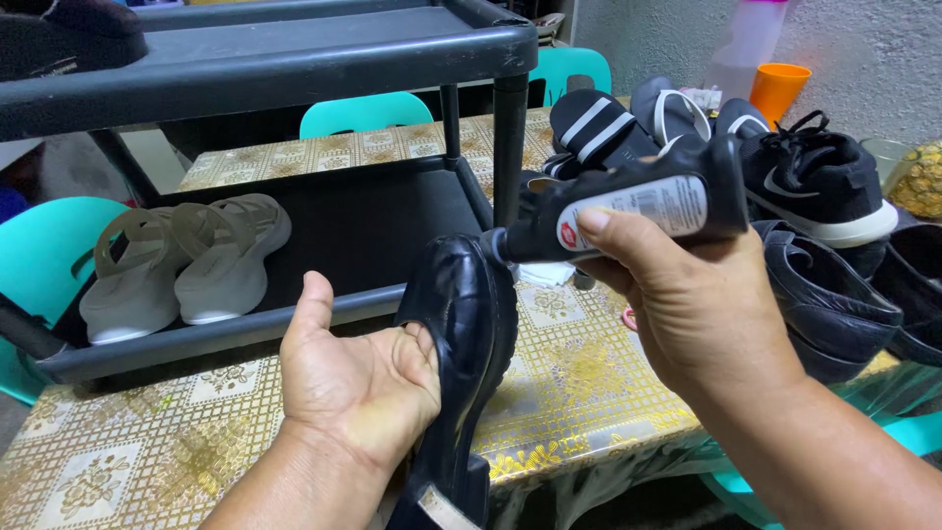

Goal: Apply polish to a black shoe and buff it with the applicator.

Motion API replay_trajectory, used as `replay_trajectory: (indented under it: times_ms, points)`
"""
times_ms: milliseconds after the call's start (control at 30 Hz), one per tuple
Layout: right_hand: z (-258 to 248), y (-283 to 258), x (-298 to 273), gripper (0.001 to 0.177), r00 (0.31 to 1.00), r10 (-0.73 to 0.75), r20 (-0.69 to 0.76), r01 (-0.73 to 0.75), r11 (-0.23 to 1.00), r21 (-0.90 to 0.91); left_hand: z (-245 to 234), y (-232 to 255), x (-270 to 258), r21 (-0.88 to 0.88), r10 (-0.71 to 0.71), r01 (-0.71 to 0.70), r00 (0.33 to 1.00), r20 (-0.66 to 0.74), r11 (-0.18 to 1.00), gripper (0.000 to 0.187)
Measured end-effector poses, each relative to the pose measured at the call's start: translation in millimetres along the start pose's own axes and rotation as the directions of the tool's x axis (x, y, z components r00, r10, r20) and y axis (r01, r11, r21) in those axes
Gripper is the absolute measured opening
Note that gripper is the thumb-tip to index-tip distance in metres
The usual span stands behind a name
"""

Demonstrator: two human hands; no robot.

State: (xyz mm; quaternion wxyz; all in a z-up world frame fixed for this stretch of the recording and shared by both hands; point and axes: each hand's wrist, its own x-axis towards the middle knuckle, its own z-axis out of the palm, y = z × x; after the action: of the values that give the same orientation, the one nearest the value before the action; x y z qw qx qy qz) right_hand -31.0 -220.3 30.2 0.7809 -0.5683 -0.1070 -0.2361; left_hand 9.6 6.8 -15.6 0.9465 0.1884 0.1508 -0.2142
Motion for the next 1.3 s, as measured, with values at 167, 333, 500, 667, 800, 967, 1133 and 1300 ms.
replay_trajectory:
  times_ms: [167,333,500,667,800,967,1133,1300]
  points:
    - [-14.8,8.3,-25.0,0.026,0.998,0.044,-0.033,-0.048,0.992,-0.121,-3.1,4.7,0.5,-0.029,0.021,-0.022,0.999,-0.031,0.999,0.125]
    - [-15.8,16.2,-43.3,0.028,0.956,0.247,-0.155,-0.265,0.958,-0.107,-0.7,7.3,-2.0,-0.039,0.021,-0.024,0.998,-0.061,0.999,0.125]
    - [-19.6,6.0,-25.4,0.027,0.992,0.089,-0.090,-0.093,0.995,-0.037,29.4,-6.0,-22.0,0.113,0.060,-0.062,0.998,0.020,0.992,0.101]
    - [-20.2,-7.6,-19.3,0.025,0.995,0.046,-0.091,-0.053,0.996,-0.073,2.2,0.5,-4.4,0.155,0.066,-0.120,0.947,0.314,0.981,0.097]
    - [-11.4,-20.1,-18.7,0.032,0.997,-0.015,-0.073,0.012,0.999,-0.043,14.8,-5.2,-18.5,0.195,-0.007,-0.060,0.944,0.329,0.979,0.104]
    - [-6.8,-26.0,-12.1,0.042,0.999,-0.043,-0.015,0.043,0.999,0.003,22.0,-5.3,-26.9,0.294,-0.062,-0.038,0.943,0.326,0.955,0.105]
    - [-13.4,-20.9,-1.4,0.044,1.000,0.007,0.030,-0.006,1.000,-0.017,15.7,-6.2,-28.4,0.465,-0.100,-0.036,0.959,0.265,0.885,0.101]
    - [-19.7,-6.7,22.2,0.028,0.962,0.271,0.035,-0.270,0.962,-0.041,12.2,-11.8,-26.1,0.701,-0.005,-0.115,0.986,0.166,0.704,0.088]
